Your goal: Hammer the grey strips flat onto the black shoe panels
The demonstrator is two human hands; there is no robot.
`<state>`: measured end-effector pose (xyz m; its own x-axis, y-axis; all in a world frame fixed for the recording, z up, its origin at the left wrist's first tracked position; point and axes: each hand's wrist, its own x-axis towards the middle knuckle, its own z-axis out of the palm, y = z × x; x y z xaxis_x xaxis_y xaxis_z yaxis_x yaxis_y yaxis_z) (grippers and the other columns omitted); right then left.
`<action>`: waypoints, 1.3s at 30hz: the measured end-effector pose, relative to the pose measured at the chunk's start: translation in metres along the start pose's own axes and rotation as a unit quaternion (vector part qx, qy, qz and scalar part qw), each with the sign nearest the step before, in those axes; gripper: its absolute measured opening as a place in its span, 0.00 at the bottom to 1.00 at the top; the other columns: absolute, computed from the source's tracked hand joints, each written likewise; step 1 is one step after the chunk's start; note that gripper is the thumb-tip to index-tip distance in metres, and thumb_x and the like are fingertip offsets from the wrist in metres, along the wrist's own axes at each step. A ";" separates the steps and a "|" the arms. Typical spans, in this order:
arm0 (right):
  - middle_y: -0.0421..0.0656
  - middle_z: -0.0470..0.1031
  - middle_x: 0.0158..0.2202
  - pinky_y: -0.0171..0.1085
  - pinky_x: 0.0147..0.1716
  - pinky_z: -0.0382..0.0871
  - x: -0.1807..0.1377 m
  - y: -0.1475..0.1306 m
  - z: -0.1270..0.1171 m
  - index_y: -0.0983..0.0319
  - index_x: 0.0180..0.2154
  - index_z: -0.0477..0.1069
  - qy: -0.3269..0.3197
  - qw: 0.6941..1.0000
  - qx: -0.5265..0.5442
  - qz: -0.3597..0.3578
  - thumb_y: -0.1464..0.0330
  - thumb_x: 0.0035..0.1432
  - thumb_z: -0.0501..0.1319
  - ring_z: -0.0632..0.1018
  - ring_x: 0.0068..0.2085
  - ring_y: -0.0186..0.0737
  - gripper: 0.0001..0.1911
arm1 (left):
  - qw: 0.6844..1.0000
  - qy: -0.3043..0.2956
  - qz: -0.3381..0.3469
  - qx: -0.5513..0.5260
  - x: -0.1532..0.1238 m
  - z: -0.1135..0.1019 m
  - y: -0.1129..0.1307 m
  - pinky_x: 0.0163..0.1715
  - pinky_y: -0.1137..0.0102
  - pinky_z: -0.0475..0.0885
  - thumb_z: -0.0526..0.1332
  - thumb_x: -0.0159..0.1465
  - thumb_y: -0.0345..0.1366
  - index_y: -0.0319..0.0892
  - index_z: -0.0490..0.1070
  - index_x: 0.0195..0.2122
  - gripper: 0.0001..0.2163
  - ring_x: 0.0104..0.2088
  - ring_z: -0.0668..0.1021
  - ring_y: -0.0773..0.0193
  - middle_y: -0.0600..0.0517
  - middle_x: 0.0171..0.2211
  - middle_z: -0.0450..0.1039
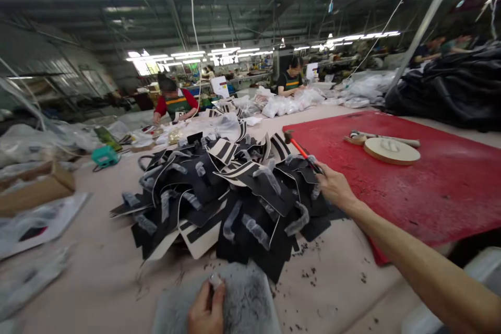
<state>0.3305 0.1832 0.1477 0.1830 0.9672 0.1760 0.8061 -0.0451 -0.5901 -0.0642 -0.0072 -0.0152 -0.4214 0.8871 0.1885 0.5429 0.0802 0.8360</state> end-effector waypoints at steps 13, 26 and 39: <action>0.39 0.69 0.21 0.37 0.16 0.64 -0.254 0.091 0.049 0.58 0.45 0.70 -0.094 0.947 0.182 0.249 0.49 0.57 0.53 0.72 0.17 0.40 0.24 | 0.997 -0.006 0.063 -0.038 0.004 -0.003 0.007 0.26 0.72 0.74 0.58 0.63 0.55 0.42 0.76 0.30 0.21 0.23 0.79 0.59 0.50 0.23 0.78; 0.48 0.75 0.38 0.38 0.42 0.66 -0.159 -0.047 0.107 0.62 0.37 0.73 -0.108 0.992 -0.061 -0.036 0.65 0.63 0.53 0.78 0.41 0.45 0.11 | 0.998 -0.009 0.052 -0.045 0.004 -0.004 0.011 0.26 0.71 0.72 0.58 0.62 0.55 0.42 0.75 0.29 0.20 0.25 0.79 0.58 0.50 0.23 0.77; 0.43 0.74 0.26 0.36 0.35 0.65 -0.124 -0.130 0.128 0.61 0.28 0.69 -0.144 0.977 0.144 -0.063 0.63 0.58 0.58 0.76 0.32 0.40 0.10 | 0.998 0.001 0.056 -0.035 0.005 -0.001 0.010 0.26 0.73 0.69 0.59 0.63 0.49 0.42 0.70 0.26 0.16 0.23 0.75 0.62 0.53 0.21 0.72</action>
<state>0.1313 0.1008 0.1018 -0.1061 0.9927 0.0572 0.6127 0.1106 -0.7825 -0.0616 -0.0025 -0.0055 -0.3624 0.8877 0.2840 0.5347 -0.0515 0.8435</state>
